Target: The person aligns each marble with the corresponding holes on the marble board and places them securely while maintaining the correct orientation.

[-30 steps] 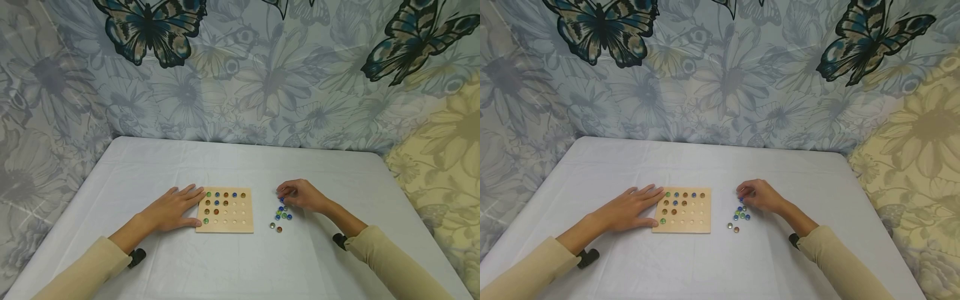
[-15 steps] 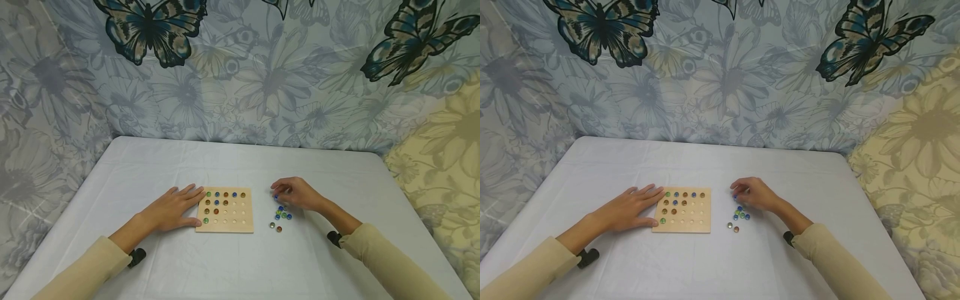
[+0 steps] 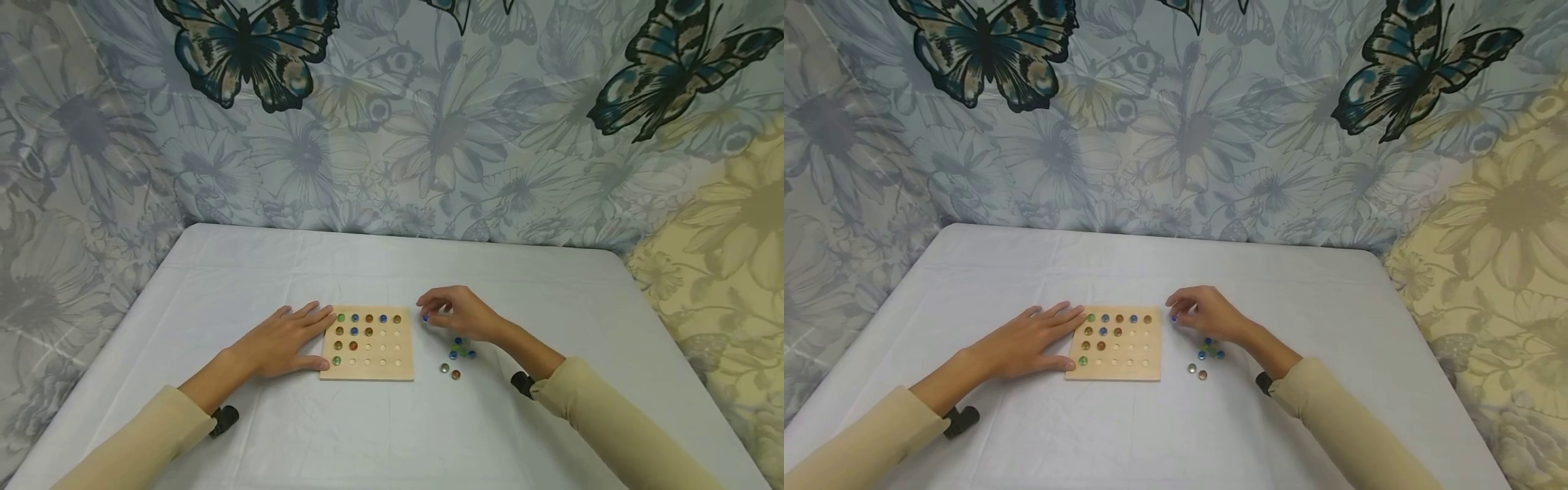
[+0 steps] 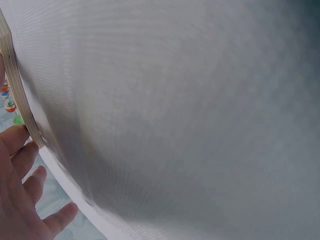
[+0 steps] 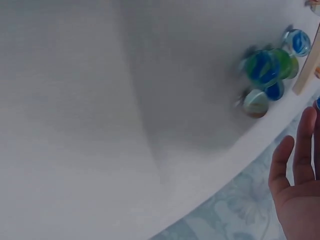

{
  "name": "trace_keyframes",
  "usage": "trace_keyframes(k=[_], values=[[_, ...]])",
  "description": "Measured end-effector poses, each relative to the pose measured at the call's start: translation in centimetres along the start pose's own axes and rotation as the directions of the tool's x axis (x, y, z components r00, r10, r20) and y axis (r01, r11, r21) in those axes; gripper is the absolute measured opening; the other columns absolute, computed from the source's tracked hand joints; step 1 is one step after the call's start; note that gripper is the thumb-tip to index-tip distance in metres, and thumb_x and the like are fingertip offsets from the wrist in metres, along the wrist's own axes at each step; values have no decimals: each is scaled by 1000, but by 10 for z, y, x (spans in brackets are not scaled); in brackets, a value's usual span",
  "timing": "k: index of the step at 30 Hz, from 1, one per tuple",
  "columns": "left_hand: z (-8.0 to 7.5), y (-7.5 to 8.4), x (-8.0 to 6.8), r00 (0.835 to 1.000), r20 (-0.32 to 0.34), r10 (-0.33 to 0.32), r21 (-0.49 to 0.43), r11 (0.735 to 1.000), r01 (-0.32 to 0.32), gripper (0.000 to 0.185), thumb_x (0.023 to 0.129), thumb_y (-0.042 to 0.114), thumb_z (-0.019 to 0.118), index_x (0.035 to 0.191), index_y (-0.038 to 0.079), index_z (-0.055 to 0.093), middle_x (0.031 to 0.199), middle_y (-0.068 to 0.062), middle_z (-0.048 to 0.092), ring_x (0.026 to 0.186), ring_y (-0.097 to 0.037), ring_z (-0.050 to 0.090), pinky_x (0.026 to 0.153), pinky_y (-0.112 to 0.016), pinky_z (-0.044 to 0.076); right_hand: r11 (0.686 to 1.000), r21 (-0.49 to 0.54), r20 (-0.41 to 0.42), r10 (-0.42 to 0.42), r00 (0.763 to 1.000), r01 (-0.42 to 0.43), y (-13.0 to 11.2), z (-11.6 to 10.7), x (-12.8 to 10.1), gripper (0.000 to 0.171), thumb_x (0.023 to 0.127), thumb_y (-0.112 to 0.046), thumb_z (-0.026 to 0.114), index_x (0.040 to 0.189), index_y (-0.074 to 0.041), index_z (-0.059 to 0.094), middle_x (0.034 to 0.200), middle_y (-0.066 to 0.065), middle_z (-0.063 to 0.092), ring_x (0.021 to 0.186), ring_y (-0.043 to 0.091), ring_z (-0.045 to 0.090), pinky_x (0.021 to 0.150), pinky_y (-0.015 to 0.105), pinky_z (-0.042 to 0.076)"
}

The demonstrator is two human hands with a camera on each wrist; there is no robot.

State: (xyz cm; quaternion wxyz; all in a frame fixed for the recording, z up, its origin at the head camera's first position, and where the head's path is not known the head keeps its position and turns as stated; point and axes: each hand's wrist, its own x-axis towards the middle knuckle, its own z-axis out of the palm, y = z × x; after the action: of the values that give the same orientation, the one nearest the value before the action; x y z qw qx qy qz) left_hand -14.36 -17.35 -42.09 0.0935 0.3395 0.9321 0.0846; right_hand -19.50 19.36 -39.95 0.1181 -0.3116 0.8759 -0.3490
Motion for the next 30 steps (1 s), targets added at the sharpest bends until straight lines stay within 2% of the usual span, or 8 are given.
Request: trace_keyframes(k=[5,20,30], values=[[0,0,0,1000,-5,5,5,1000,-5,87,92,68,51,158,14,31,162,-5,29,149,-32,23,110,-64,27,999,18,13,-36,999,36,-8,7,6,26,88,0,72,114,-1,70,99,4,75,91,13,68,79,36,53],[-1,1,1,1000,7,-4,5,1000,4,88,92,68,52,158,14,31,163,-4,28,149,-32,23,111,-63,27,996,87,76,-25,997,19,-18,28,19,29,87,2,74,116,-2,70,102,3,75,92,9,68,82,32,54],[-1,1,0,1000,3,1,5,1000,-1,87,92,67,53,157,13,32,162,-5,28,149,-32,25,110,-63,28,996,84,86,-22,996,15,-21,37,22,25,88,4,72,112,-4,71,100,1,75,91,8,68,82,31,54]])
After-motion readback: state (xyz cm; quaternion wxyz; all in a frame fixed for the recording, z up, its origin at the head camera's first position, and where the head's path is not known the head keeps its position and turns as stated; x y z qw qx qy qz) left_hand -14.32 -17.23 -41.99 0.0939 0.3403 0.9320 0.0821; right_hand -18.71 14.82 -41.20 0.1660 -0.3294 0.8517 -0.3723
